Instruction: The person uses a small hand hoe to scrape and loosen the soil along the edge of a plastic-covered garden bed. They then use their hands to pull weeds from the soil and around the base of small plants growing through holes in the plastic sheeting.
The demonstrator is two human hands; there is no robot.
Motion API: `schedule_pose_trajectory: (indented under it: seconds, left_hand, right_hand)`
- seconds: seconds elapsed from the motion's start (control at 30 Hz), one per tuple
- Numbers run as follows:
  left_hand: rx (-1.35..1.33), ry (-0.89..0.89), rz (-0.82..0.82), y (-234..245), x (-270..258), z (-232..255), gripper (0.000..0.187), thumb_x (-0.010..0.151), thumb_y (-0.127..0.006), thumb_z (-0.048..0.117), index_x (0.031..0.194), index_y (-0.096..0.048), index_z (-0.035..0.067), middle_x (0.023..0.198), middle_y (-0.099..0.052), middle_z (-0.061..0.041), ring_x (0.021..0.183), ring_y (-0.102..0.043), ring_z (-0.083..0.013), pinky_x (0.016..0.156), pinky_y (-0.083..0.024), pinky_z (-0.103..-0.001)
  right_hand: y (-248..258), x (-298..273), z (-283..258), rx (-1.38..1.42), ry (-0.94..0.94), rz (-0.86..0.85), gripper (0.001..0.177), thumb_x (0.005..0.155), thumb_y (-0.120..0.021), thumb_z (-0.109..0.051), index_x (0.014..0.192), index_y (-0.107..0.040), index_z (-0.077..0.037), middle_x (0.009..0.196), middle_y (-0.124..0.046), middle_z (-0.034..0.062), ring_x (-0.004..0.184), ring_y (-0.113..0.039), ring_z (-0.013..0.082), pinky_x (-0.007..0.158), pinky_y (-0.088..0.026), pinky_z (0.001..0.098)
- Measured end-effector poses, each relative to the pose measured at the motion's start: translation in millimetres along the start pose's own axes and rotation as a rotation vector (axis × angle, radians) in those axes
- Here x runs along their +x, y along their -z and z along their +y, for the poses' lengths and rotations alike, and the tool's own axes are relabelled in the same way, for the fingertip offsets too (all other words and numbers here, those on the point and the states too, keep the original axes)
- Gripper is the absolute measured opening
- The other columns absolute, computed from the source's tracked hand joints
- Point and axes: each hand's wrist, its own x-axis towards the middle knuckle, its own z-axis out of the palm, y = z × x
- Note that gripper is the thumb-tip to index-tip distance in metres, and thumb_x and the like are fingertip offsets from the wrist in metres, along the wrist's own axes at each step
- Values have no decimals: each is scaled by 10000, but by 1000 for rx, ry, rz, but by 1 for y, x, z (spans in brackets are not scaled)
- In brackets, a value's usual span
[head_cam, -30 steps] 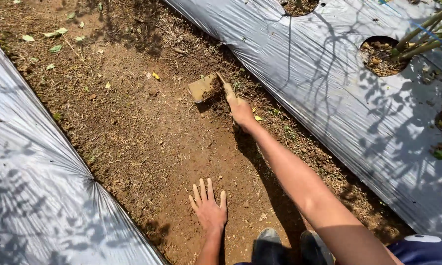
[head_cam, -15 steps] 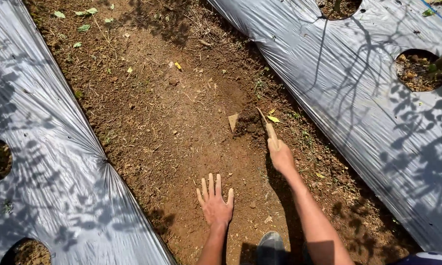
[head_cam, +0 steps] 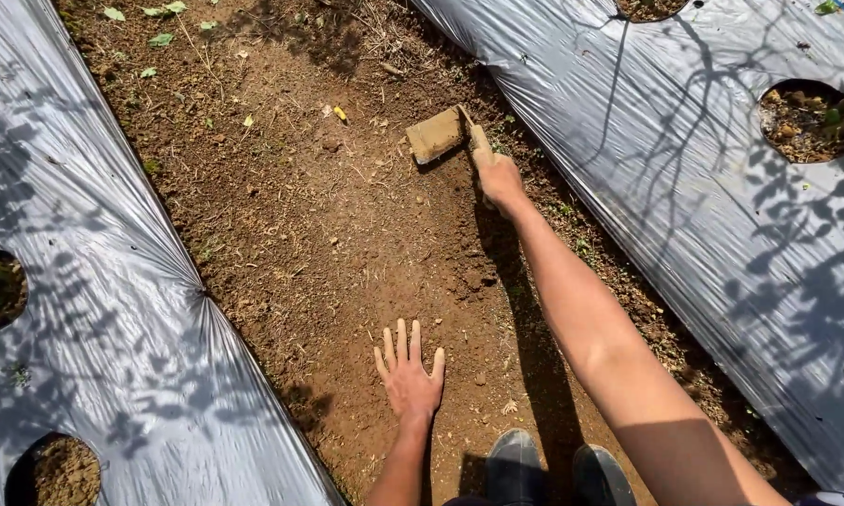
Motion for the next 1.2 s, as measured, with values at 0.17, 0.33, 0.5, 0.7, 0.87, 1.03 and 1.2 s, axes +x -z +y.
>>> schedule_pose_trajectory:
  seconds: [0.17,0.33,0.5,0.7,0.87,1.03,1.2]
  left_hand:
    - [20,12,19,0,-1,-1,849,881,-373,765,1588,-158,346,1719,-69,52,1579,-38,-169,1287,13,-470]
    - [-8,8,5,0,-1,0,850,877,-386,752,1587,-157,343,1718,-60,45,1576,-28,-173,1283,29,-474]
    - [-27,12,-34,-5,0,1,813,913,-361,736,1592,-163,337,1717,-76,46,1576,-41,-175,1281,13,-479]
    - [5,-34,-44,6,5,3,822,961,-216,773,1606,-91,278,1719,-12,-12,1577,6,-193,1274,47,-487]
    - [-171,-91,-284,56,73,30,871,925,-268,796,1611,-131,277,1722,-22,-20,1581,-10,-200,1275,38,-418]
    - [-355,-1,-618,71,84,35,770,967,-306,693,1612,-146,305,1719,-47,39,1579,-33,-172,1265,13,-391]
    - [-386,29,-599,65,81,33,731,966,-384,617,1601,-144,345,1710,-12,64,1566,17,-168,1261,44,-424]
  right_hand:
    - [7,-27,20,-119,-190,61,282,1089,-445,-447,1196,-583,-226,687,-441,-41,445,-300,54,357,-279,214]
    - [17,-82,98,-145,-272,118,362,1099,-454,-481,918,-525,-175,660,-425,-61,443,-309,60,357,-264,228]
    - [21,-146,161,-182,-251,136,422,1095,-449,-480,834,-488,-151,648,-415,-19,437,-322,80,346,-299,251]
    - [19,-158,170,-92,-163,150,436,1044,-475,-508,774,-492,-165,653,-461,-28,453,-340,78,361,-311,256]
    - [2,-46,135,-60,41,99,581,1028,-329,-644,883,-518,-114,673,-489,1,505,-425,117,431,-356,282]
    - [-38,36,34,4,156,32,525,1108,-373,-487,1089,-610,-19,690,-497,-7,517,-477,114,462,-406,280]
    - [-97,81,17,94,-78,32,454,1069,-465,-463,1131,-600,-34,791,-561,22,576,-582,134,476,-496,294]
